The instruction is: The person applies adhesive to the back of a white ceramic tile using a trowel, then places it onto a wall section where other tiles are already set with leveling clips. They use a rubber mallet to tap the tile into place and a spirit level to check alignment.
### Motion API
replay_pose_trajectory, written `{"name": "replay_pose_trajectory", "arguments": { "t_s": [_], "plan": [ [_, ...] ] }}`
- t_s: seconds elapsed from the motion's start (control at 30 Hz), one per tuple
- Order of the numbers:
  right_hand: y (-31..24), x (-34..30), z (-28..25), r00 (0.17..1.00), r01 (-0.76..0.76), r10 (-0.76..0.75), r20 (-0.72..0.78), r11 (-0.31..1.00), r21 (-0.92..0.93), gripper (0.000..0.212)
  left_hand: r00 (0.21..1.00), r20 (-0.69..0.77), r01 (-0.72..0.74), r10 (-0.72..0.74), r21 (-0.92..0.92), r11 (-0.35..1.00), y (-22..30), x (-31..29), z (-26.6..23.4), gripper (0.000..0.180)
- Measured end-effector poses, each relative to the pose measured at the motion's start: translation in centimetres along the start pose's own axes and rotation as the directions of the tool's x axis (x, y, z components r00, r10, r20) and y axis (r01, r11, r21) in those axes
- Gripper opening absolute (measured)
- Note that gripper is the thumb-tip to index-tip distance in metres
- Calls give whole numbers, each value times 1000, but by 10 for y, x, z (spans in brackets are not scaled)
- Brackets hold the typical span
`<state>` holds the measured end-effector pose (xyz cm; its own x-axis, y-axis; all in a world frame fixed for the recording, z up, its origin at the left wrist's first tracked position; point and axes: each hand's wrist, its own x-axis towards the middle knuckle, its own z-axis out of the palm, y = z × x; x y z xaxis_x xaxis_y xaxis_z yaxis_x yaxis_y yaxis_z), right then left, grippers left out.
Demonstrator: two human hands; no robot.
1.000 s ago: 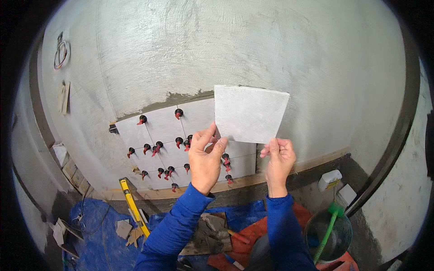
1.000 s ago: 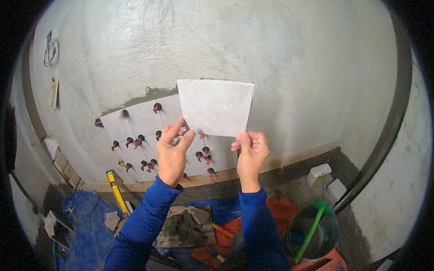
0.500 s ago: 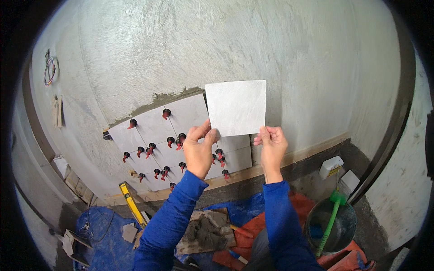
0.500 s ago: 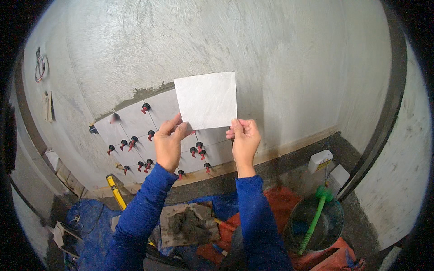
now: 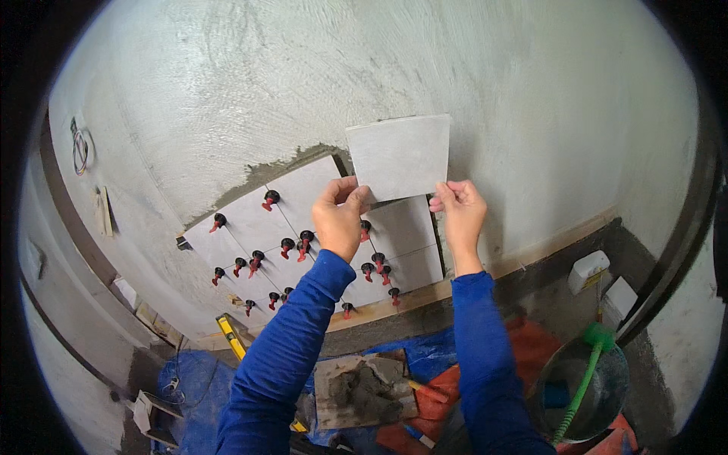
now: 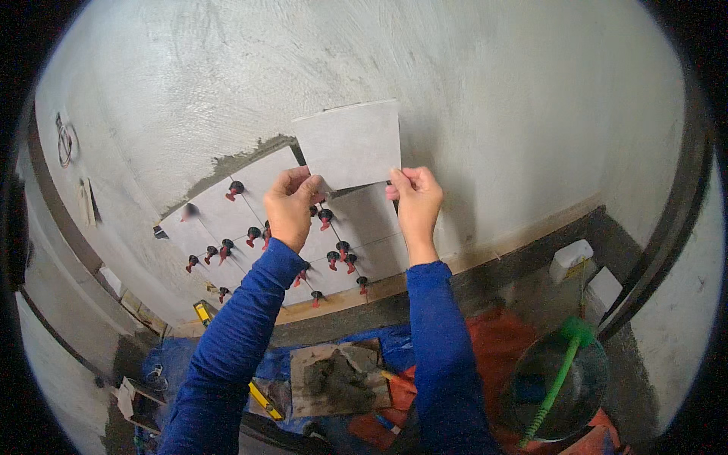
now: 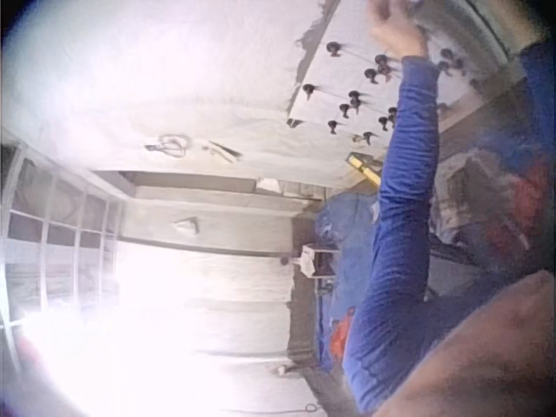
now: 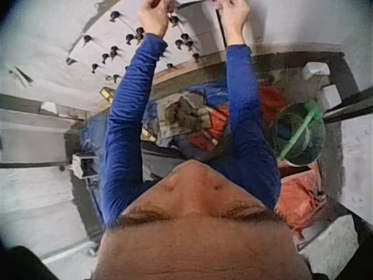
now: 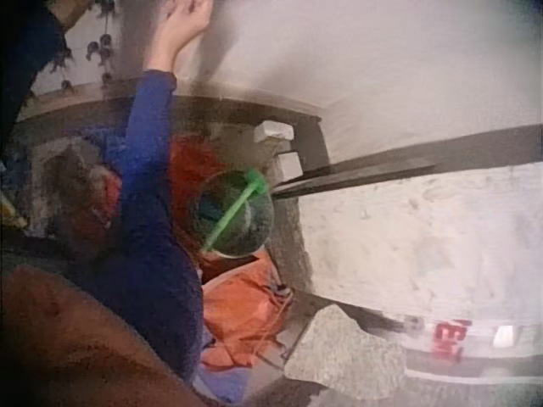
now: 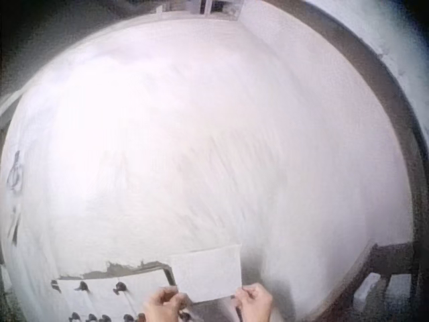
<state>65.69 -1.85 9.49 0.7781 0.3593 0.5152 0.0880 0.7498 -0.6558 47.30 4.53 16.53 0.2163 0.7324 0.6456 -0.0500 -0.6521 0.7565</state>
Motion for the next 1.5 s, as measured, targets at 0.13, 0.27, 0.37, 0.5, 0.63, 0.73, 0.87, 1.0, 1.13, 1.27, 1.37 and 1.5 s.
{"name": "replay_pose_trajectory", "arguments": {
  "t_s": [0.13,0.27,0.37,0.5,0.63,0.73,0.87,1.0,1.13,1.27,1.37,1.5],
  "plan": [
    [20,11,-1,999,-22,22,35,1000,-9,17,1000,-13,7,-6,26,1000,-19,8,1,17],
    [34,16,0,997,-34,35,76,999,-10,16,999,-19,45,-43,129,991,-25,14,-3,16],
    [44,19,0,995,-44,46,89,999,-28,16,1000,-2,31,-31,223,974,-28,14,-6,16],
    [55,21,2,993,-74,77,85,996,-43,13,999,-13,51,-49,285,957,-32,15,-4,16],
    [60,23,2,994,-57,65,90,995,-86,14,998,-20,70,-67,303,950,-36,16,-3,15],
    [60,24,3,994,-58,71,86,987,-150,16,997,-21,81,-78,318,945,-40,18,-3,15],
    [57,23,3,993,-61,78,86,980,-189,17,997,-21,81,-78,293,953,-46,18,-3,16],
    [55,23,4,998,16,3,62,953,-303,18,997,-40,72,-63,275,959,-51,18,-1,15],
    [58,24,2,996,50,-24,83,945,-322,19,997,-70,47,-27,296,954,-57,19,1,14],
    [63,25,0,989,139,-109,100,917,-373,20,994,-96,-8,48,378,926,-62,22,3,14],
    [67,26,-2,986,157,-125,107,904,-398,20,992,-91,-36,86,452,892,-64,23,3,14],
    [73,27,-6,991,121,-88,104,916,-381,21,992,-57,-71,115,503,862,-64,24,3,15]
  ]
}}
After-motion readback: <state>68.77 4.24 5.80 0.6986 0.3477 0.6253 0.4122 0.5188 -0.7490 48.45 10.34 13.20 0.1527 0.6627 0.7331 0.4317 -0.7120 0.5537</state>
